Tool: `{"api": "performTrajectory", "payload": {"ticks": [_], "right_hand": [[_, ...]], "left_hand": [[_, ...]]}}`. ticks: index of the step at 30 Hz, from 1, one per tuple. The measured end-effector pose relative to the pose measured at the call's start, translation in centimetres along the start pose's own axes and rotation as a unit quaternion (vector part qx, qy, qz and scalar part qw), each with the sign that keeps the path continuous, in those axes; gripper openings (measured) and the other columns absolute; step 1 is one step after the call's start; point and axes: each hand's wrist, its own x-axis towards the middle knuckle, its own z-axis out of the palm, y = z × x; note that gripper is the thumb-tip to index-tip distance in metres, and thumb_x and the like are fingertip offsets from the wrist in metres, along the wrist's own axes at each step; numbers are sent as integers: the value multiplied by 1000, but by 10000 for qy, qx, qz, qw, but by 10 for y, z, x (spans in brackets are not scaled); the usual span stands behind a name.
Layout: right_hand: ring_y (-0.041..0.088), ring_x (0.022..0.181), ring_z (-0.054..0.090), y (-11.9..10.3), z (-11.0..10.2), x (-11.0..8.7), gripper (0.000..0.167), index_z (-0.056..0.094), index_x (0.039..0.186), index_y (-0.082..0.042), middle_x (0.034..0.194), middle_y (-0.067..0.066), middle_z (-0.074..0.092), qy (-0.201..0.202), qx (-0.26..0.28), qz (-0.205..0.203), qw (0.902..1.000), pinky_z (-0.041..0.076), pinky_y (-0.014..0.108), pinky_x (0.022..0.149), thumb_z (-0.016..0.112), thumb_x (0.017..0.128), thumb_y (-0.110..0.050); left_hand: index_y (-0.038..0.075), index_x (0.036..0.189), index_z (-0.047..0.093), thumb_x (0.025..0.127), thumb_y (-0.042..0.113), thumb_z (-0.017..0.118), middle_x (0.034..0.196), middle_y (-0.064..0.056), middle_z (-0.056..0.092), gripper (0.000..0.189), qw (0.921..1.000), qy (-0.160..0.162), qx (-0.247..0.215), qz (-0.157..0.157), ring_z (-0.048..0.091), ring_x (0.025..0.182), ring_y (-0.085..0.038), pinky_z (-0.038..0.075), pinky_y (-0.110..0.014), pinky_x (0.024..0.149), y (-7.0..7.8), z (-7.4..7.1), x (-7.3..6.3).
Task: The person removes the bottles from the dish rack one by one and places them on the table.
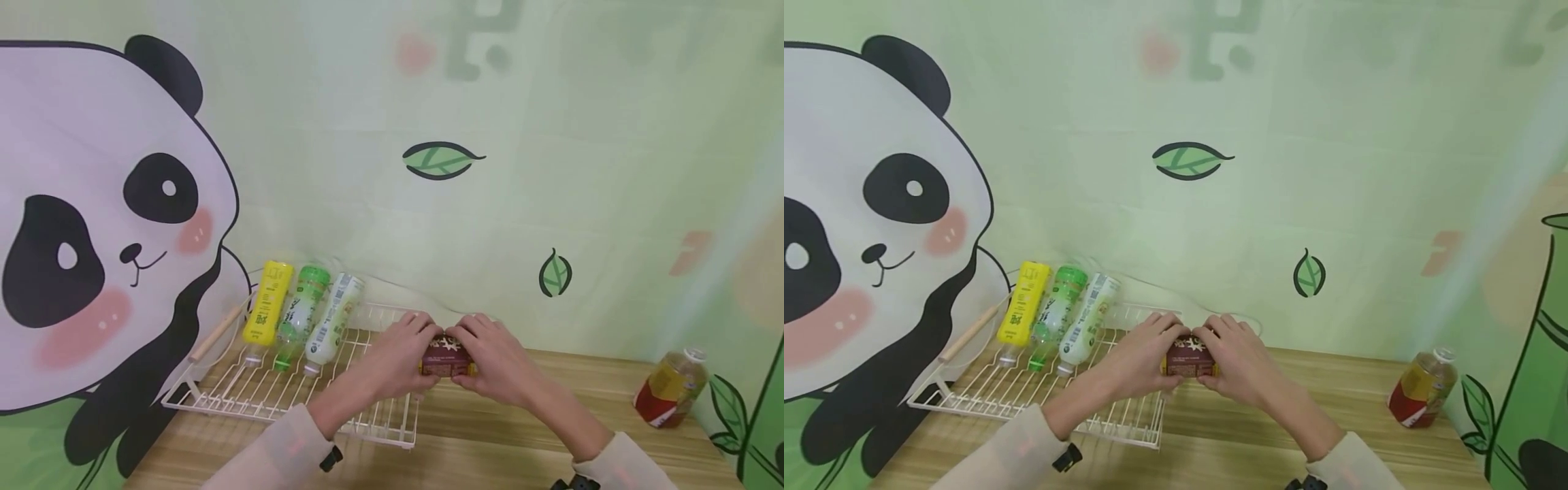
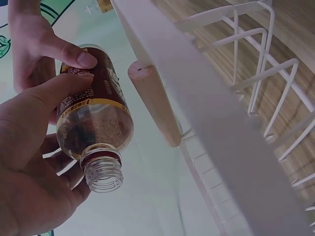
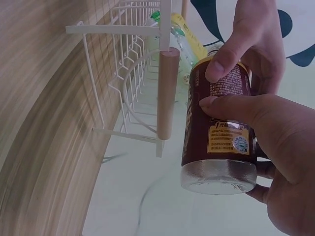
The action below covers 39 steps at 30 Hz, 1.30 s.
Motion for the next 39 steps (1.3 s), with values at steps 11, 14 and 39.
{"api": "performTrajectory", "payload": {"ticks": [11, 14, 39], "right_hand": [[22, 109, 58, 1, -4, -2, 71, 66, 133, -8, 117, 2, 63, -75, 21, 85, 9999, 53, 43, 89, 98, 76, -35], [22, 110, 58, 1, -5, -2, 71, 66, 133, -8, 118, 3, 63, -84, 6, 107, 9999, 54, 43, 89, 98, 76, -35], [31, 105, 58, 59, -20, -73, 81, 59, 140, -4, 118, 15, 58, 741, 632, 1096, 9892, 60, 48, 76, 97, 68, -6]], "left_hand": [[12, 145, 58, 87, 42, 88, 132, 1, 58, 71, 9997, 171, -122, 97, 51, 117, -16, 52, -29, 99, 2, -2, 0], [11, 146, 58, 87, 40, 88, 132, 0, 58, 72, 9995, 202, -189, 131, 52, 119, -16, 52, -29, 101, 2, -2, 0], [6, 156, 48, 83, 48, 91, 151, -11, 51, 94, 9868, 745, -502, -1350, 48, 139, -31, 46, -47, 115, -72, -17, -40]]}}
